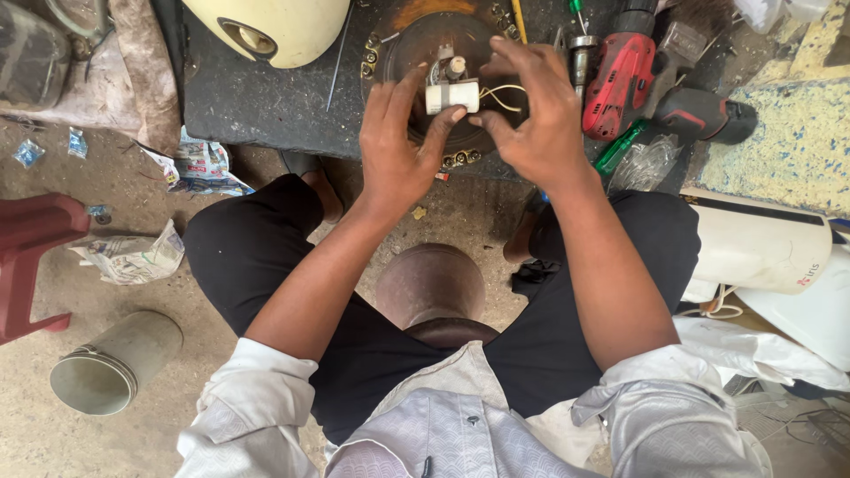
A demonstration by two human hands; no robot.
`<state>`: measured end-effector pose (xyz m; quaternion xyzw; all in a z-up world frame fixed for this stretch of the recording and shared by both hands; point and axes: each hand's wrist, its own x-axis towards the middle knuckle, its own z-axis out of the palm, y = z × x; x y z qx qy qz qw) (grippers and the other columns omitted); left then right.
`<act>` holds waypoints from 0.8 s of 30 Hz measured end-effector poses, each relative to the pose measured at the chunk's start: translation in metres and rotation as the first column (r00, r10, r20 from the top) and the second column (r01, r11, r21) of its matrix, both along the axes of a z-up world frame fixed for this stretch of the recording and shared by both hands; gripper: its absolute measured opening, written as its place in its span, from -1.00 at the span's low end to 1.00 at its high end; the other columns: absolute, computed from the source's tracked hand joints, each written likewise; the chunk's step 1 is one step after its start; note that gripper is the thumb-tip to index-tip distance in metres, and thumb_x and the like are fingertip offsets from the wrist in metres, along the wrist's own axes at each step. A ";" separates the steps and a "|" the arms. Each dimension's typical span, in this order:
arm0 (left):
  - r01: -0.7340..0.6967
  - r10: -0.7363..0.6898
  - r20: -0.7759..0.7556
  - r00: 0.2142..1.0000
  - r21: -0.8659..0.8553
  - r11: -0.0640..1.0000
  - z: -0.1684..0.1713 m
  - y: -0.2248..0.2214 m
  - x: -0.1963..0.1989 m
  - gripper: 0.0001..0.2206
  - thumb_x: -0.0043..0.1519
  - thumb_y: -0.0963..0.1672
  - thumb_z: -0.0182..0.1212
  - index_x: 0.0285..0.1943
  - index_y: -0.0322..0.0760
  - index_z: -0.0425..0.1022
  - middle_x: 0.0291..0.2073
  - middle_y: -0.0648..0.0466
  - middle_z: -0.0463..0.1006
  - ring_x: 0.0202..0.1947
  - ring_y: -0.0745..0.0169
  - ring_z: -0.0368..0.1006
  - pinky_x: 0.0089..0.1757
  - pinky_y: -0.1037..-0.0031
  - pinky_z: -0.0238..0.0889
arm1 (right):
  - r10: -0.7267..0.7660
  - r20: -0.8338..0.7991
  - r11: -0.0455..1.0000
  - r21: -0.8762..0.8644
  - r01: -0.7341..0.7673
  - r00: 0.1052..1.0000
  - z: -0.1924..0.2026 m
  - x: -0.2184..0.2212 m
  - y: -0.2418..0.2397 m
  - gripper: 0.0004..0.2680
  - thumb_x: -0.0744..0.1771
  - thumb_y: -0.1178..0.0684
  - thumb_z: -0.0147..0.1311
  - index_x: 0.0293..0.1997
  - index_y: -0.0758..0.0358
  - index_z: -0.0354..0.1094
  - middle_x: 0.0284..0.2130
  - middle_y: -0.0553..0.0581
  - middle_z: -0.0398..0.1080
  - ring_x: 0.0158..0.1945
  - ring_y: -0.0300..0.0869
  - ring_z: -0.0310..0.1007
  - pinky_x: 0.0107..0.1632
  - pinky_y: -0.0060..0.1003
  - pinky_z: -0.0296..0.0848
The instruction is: The person takes zip ties from a plastic bag and secures a small white electrical component to a metal base. They use pliers to cut the excess length of the zip ties after tightening them.
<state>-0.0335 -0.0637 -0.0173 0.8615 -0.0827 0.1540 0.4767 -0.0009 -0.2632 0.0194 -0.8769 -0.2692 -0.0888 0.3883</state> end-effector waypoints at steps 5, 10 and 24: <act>0.113 -0.117 0.112 0.987 0.043 0.993 -0.001 0.003 0.000 -0.57 0.42 -0.19 0.28 0.41 -0.44 0.25 -0.11 -0.09 0.50 -0.13 0.04 0.43 -0.06 0.18 0.32 | 0.024 -0.071 0.998 0.055 -0.020 0.997 0.006 -0.004 0.000 -0.40 0.27 0.13 0.54 0.41 0.31 0.17 0.02 0.23 0.51 0.20 0.05 0.50 0.29 -0.07 0.43; 0.172 -0.174 0.096 0.980 0.034 0.985 0.001 0.005 0.002 -0.54 0.41 -0.22 0.27 0.45 -0.50 0.20 -0.12 -0.11 0.52 -0.14 0.02 0.45 -0.09 0.20 0.35 | 0.030 -0.067 0.999 0.022 -0.028 0.997 0.006 -0.002 0.000 -0.43 0.29 0.15 0.50 0.41 0.30 0.19 0.03 0.23 0.52 0.20 0.05 0.51 0.30 -0.04 0.42; 0.132 -0.132 0.066 0.989 -0.007 0.991 0.006 0.010 0.007 -0.57 0.27 -0.17 0.47 0.25 -0.39 0.39 0.12 -0.14 0.42 0.12 -0.13 0.48 0.06 0.19 0.43 | -0.015 -0.142 0.990 0.138 0.034 0.990 -0.005 -0.008 0.003 -0.82 0.32 0.25 0.41 -0.02 0.37 0.53 -0.02 0.15 0.50 0.08 -0.11 0.56 0.13 -0.23 0.55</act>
